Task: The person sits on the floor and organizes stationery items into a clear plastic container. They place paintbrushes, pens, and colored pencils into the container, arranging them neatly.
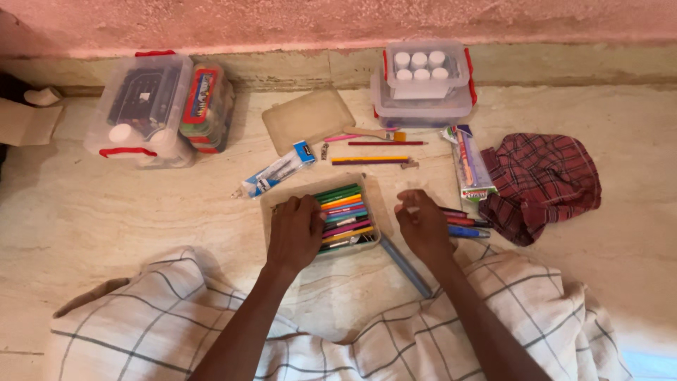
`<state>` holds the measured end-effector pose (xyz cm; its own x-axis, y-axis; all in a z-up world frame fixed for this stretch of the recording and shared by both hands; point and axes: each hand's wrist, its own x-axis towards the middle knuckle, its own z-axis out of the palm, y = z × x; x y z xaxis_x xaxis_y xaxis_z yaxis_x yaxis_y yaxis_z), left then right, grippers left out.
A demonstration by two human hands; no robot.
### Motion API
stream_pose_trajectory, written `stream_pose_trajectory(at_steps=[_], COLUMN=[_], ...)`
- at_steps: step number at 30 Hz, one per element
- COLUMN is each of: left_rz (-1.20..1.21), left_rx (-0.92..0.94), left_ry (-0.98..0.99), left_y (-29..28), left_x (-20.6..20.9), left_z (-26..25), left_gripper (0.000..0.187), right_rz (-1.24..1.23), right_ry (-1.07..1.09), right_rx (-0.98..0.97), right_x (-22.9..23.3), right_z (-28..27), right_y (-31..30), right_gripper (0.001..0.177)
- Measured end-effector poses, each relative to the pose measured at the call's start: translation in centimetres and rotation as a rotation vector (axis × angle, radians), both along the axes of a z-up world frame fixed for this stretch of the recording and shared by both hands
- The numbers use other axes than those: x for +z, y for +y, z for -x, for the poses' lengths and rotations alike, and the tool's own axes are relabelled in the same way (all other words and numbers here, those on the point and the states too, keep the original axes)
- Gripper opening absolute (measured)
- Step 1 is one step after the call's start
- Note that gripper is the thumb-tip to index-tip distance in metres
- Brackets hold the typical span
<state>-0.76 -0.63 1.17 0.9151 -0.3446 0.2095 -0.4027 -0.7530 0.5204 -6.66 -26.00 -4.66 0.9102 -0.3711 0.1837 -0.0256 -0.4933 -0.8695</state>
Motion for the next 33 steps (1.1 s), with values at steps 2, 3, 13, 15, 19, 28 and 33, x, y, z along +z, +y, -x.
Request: stream_pose_trajectory(at_steps=[2, 3, 13, 15, 19, 28, 33], left_rz=[-0.010, 0.007, -0.016, 0.002, 0.018, 0.048, 0.049], left_rx=[0.025, 0.023, -0.009, -0.006, -0.015, -0.014, -0.016], left_ry=[-0.035, -0.059, -0.108, -0.113, -0.099, -0.033, 0.013], left_y=[0.0, 0.0, -0.2, -0.2, -0.1, -0.5, -0.5], left_x=[0.6, 0.9, 1.5, 1.6, 1.8, 2.8, 2.9], left_z=[0.1, 0.2, 0.0, 0.0, 0.0, -0.3, -0.2], left_gripper=[0.020, 0.024, 0.059, 0.060, 0.062, 0.068, 0.068], right_rz=[0.119, 0.249, 0.702, 0.768, 0.861, 0.818, 0.932], right_ry=[0.006, -0.066, -0.009, 0.019, 0.110, 0.274, 0.061], right_rx=[0.012, 0.060, 0.270, 0.251, 0.258, 0.546, 0.516], right_x=[0.1, 0.1, 0.5, 0.3, -0.4, -0.6, 0.4], right_z=[-2.2, -3.3, -11.5, -12.4, -14.0, -16.8, -16.0], right_y=[-0.8, -1.2, -1.5, -1.1, -1.1, -2.3, -1.7], right_gripper=[0.032, 0.033, 0.034, 0.033, 0.028, 0.025, 0.041])
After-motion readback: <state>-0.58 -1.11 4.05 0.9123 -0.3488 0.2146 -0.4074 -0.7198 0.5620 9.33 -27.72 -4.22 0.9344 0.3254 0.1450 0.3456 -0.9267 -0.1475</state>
